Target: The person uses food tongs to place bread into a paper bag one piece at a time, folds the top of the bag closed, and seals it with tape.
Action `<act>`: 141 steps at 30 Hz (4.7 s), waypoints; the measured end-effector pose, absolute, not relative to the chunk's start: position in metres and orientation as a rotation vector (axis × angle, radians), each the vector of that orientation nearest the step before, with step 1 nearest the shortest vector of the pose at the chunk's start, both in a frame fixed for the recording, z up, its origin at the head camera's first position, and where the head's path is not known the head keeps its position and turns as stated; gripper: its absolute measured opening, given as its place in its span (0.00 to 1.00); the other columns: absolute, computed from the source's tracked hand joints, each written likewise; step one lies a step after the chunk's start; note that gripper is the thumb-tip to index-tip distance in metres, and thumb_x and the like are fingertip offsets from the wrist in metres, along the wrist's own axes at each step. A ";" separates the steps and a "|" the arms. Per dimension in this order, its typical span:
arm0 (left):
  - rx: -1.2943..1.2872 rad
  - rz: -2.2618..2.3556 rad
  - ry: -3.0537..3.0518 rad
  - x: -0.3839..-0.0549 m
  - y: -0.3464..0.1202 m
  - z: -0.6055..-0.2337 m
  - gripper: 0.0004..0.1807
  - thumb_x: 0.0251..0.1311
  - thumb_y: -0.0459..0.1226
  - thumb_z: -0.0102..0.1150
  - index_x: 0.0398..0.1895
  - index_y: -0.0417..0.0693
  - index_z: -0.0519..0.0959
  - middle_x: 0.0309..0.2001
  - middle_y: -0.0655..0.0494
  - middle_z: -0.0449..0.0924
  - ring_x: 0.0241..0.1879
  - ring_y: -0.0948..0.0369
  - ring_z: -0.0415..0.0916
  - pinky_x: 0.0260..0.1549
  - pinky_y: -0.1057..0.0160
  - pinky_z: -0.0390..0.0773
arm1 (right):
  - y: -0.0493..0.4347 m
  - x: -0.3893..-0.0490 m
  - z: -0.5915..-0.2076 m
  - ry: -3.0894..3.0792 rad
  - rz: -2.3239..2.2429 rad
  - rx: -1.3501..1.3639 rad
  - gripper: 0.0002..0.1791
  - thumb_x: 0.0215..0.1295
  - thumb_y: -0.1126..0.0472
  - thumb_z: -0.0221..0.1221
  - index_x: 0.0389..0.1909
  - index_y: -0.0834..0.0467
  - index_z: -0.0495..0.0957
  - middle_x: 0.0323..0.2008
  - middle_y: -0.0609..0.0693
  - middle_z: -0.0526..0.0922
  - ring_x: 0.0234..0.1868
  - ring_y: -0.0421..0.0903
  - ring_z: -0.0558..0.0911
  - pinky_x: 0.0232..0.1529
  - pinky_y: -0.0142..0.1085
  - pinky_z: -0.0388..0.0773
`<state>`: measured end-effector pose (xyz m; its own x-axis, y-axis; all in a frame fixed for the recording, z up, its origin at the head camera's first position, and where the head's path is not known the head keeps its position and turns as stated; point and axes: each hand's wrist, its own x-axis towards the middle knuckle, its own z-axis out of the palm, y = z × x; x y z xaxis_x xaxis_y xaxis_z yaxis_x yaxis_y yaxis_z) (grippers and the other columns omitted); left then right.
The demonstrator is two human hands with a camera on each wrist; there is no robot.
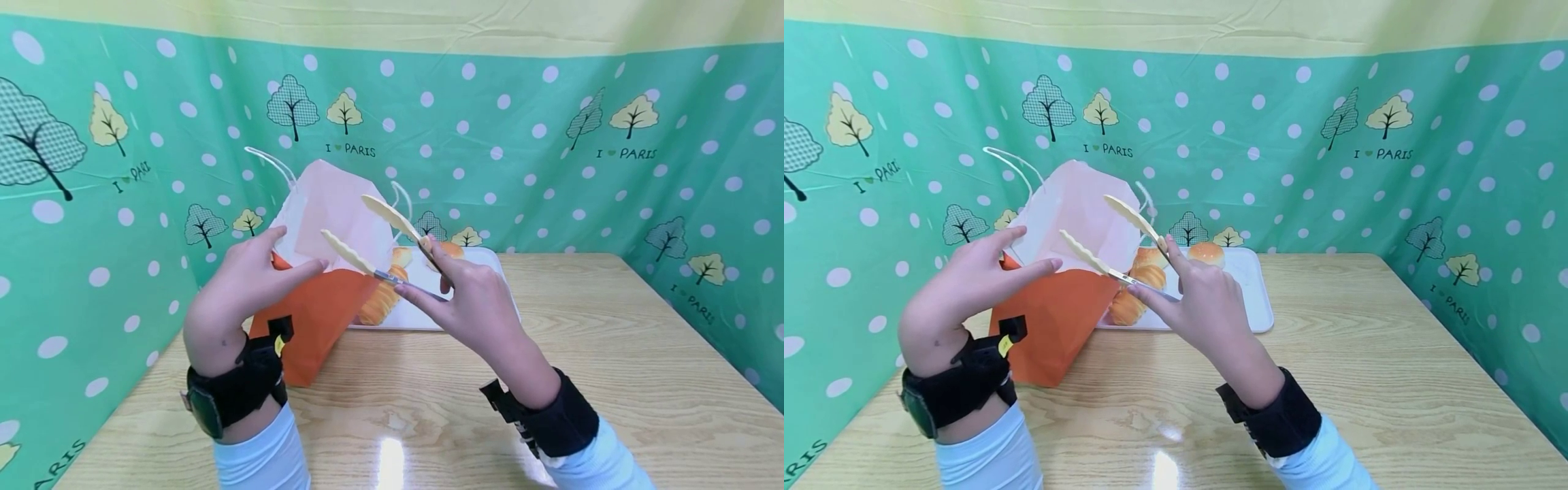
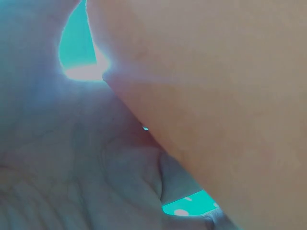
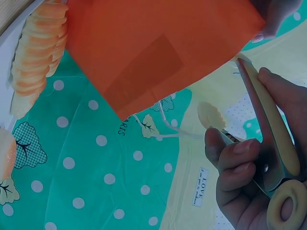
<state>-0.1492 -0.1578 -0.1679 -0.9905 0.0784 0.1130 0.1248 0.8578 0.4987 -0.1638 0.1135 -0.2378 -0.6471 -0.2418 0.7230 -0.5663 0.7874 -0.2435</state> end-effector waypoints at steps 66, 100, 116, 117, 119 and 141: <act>-0.155 -0.835 -2.940 -0.150 -0.167 -0.168 0.55 0.53 0.66 0.48 0.72 0.39 0.46 0.14 0.59 0.51 0.17 0.57 0.62 0.32 0.57 0.65 | 0.219 -0.241 -0.271 -3.093 0.359 0.374 0.36 0.42 0.30 0.62 0.11 0.52 0.53 0.14 0.44 0.53 0.15 0.41 0.57 0.18 0.35 0.55; -0.170 -0.841 -2.958 -0.148 -0.166 -0.173 0.57 0.51 0.68 0.47 0.73 0.40 0.44 0.34 0.43 0.69 0.45 0.49 0.66 0.40 0.52 0.69 | 0.211 -0.256 -0.301 -3.100 0.384 0.327 0.34 0.43 0.28 0.59 0.27 0.58 0.79 0.12 0.45 0.60 0.14 0.43 0.66 0.17 0.34 0.61; -0.192 -0.848 -2.949 -0.152 -0.167 -0.172 0.56 0.52 0.68 0.46 0.73 0.39 0.45 0.46 0.37 0.71 0.49 0.47 0.64 0.45 0.47 0.70 | 0.208 -0.241 -0.266 -2.798 0.496 0.227 0.35 0.45 0.26 0.56 0.17 0.57 0.68 0.15 0.48 0.55 0.16 0.46 0.62 0.16 0.37 0.55; -0.193 -0.848 -2.949 -0.152 -0.167 -0.172 0.56 0.52 0.68 0.46 0.73 0.39 0.45 0.50 0.36 0.70 0.50 0.47 0.64 0.46 0.46 0.70 | 0.207 -0.238 -0.262 -2.779 0.513 0.216 0.35 0.46 0.26 0.56 0.20 0.58 0.72 0.15 0.48 0.55 0.16 0.46 0.61 0.16 0.37 0.55; -0.192 -0.852 -2.947 -0.152 -0.167 -0.172 0.56 0.52 0.67 0.46 0.73 0.39 0.45 0.54 0.35 0.69 0.51 0.46 0.63 0.47 0.44 0.71 | 0.206 -0.234 -0.255 -2.739 0.526 0.201 0.35 0.47 0.27 0.55 0.25 0.58 0.75 0.14 0.47 0.53 0.16 0.46 0.59 0.16 0.37 0.55; -0.192 -0.847 -2.948 -0.152 -0.168 -0.171 0.55 0.53 0.67 0.45 0.73 0.40 0.45 0.49 0.36 0.71 0.54 0.45 0.62 0.54 0.39 0.68 | 0.199 -0.180 -0.201 -2.508 0.677 0.086 0.42 0.47 0.26 0.54 0.50 0.56 0.78 0.12 0.50 0.65 0.18 0.51 0.66 0.16 0.42 0.61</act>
